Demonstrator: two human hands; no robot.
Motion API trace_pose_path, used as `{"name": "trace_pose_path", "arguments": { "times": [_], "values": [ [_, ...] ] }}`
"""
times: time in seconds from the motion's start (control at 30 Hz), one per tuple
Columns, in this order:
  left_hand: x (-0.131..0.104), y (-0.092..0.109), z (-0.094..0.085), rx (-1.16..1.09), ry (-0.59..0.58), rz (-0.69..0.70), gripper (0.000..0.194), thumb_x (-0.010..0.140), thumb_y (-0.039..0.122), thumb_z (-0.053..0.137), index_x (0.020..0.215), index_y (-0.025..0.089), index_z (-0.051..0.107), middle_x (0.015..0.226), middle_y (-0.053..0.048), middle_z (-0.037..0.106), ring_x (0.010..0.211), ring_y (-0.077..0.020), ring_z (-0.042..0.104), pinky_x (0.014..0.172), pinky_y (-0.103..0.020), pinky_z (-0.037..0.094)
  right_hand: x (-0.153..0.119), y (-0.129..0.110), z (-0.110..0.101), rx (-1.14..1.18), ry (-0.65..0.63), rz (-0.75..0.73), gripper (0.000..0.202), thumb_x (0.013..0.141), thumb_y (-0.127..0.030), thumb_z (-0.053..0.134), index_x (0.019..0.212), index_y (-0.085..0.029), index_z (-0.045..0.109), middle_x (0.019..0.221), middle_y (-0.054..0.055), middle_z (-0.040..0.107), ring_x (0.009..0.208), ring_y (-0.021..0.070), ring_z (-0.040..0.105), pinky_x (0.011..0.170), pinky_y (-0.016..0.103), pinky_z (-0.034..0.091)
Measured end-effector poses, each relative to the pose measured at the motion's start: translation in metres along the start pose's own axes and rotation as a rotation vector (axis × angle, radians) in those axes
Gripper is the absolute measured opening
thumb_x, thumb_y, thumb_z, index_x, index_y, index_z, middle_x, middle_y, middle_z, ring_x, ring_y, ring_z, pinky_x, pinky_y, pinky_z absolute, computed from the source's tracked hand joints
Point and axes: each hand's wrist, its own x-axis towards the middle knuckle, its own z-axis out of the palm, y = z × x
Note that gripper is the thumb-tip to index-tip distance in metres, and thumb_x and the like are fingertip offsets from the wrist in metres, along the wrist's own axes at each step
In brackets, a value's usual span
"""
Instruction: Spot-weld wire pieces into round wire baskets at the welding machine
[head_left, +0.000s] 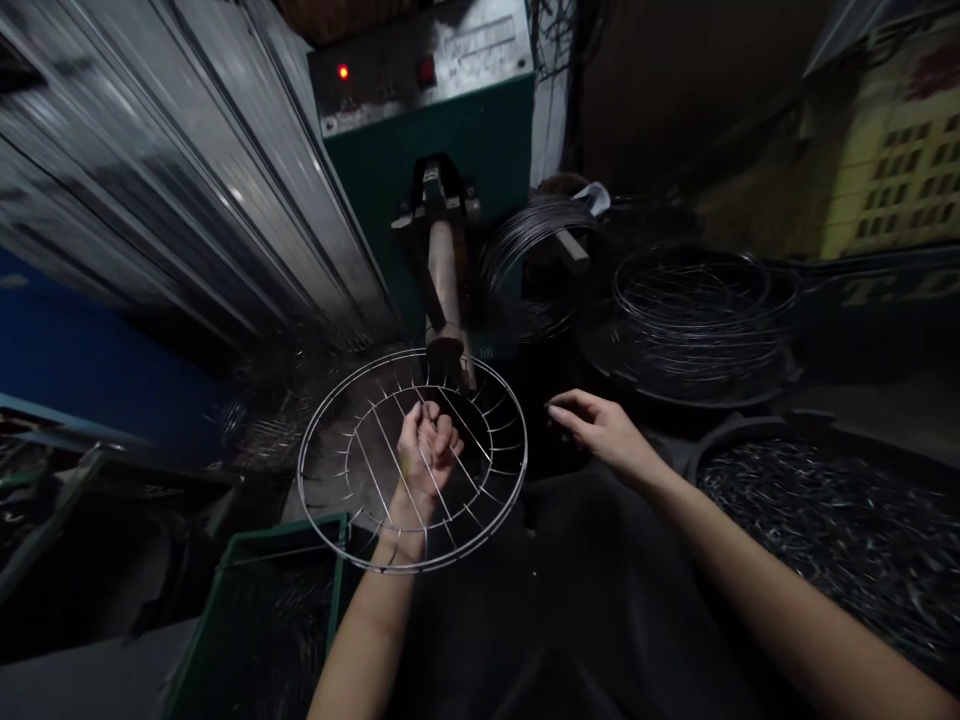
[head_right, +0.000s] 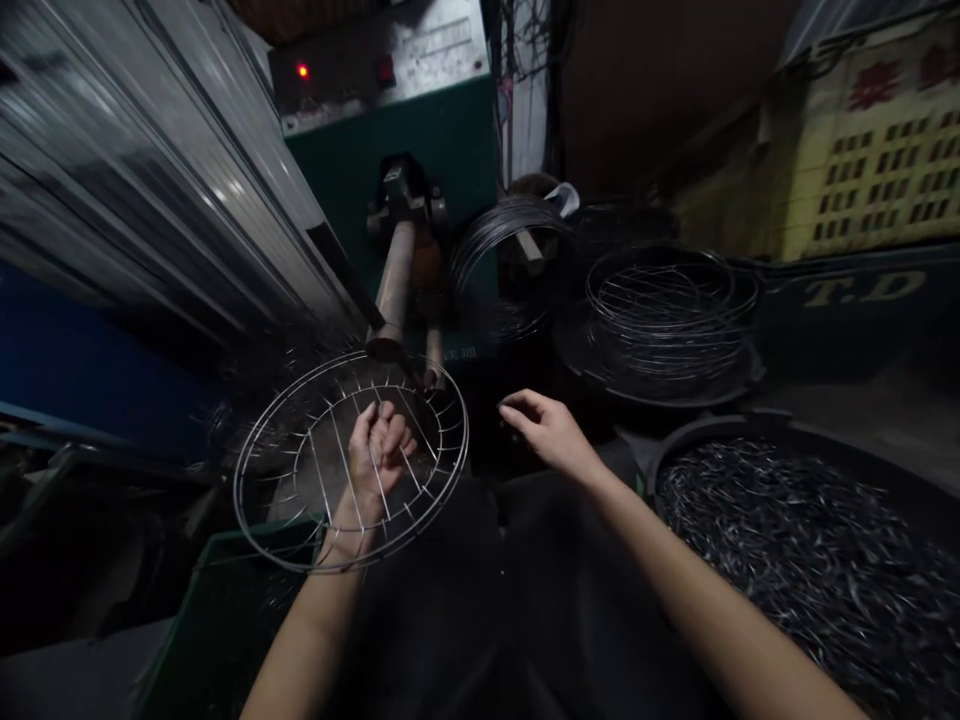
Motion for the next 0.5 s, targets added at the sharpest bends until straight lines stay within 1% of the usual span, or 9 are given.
{"name": "trace_pose_path", "arguments": {
  "times": [0.1, 0.17, 0.33, 0.4, 0.5],
  "values": [
    [0.003, -0.006, 0.0, -0.025, -0.021, -0.038, 0.032, 0.094, 0.035, 0.03, 0.07, 0.019, 0.044, 0.036, 0.007, 0.032, 0.026, -0.0062, 0.022, 0.033, -0.017, 0.02, 0.027, -0.003, 0.014, -0.047, -0.046, -0.08, 0.035, 0.076, -0.045, 0.062, 0.099, -0.019, 0.064, 0.088, 0.003, 0.066, 0.068, 0.0125, 0.057, 0.054, 0.024, 0.043],
    [0.004, -0.009, 0.001, -0.043, -0.045, -0.054, 0.032, 0.094, 0.036, 0.03, 0.071, 0.019, 0.044, 0.036, 0.007, 0.034, 0.026, -0.0065, 0.023, 0.033, -0.017, 0.02, 0.042, -0.006, 0.023, -0.038, -0.064, -0.113, 0.036, 0.076, -0.043, 0.062, 0.101, -0.018, 0.064, 0.092, 0.004, 0.067, 0.074, 0.0137, 0.058, 0.059, 0.024, 0.045],
    [0.008, -0.012, -0.001, -0.086, -0.082, -0.073, 0.032, 0.095, 0.036, 0.029, 0.072, 0.019, 0.045, 0.036, 0.007, 0.035, 0.026, -0.0065, 0.023, 0.033, -0.016, 0.019, 0.066, -0.006, 0.039, 0.037, -0.069, -0.134, 0.043, 0.073, -0.046, 0.065, 0.106, -0.017, 0.064, 0.094, 0.004, 0.067, 0.076, 0.0137, 0.058, 0.065, 0.026, 0.046],
    [0.008, -0.013, -0.002, -0.101, -0.087, -0.085, 0.034, 0.095, 0.036, 0.027, 0.071, 0.019, 0.045, 0.035, 0.007, 0.034, 0.026, -0.0069, 0.024, 0.034, -0.017, 0.02, 0.071, -0.004, 0.042, 0.049, -0.061, -0.156, 0.045, 0.071, -0.048, 0.067, 0.103, -0.017, 0.066, 0.092, 0.004, 0.067, 0.075, 0.0143, 0.057, 0.067, 0.027, 0.045],
    [0.008, -0.014, -0.001, -0.116, -0.08, -0.103, 0.036, 0.096, 0.034, 0.024, 0.07, 0.019, 0.044, 0.034, 0.006, 0.033, 0.027, -0.0077, 0.024, 0.034, -0.017, 0.022, 0.077, -0.002, 0.044, 0.051, -0.054, -0.214, 0.041, 0.069, -0.049, 0.069, 0.094, -0.016, 0.069, 0.086, 0.003, 0.067, 0.075, 0.0153, 0.057, 0.07, 0.028, 0.045]
  ]
}}
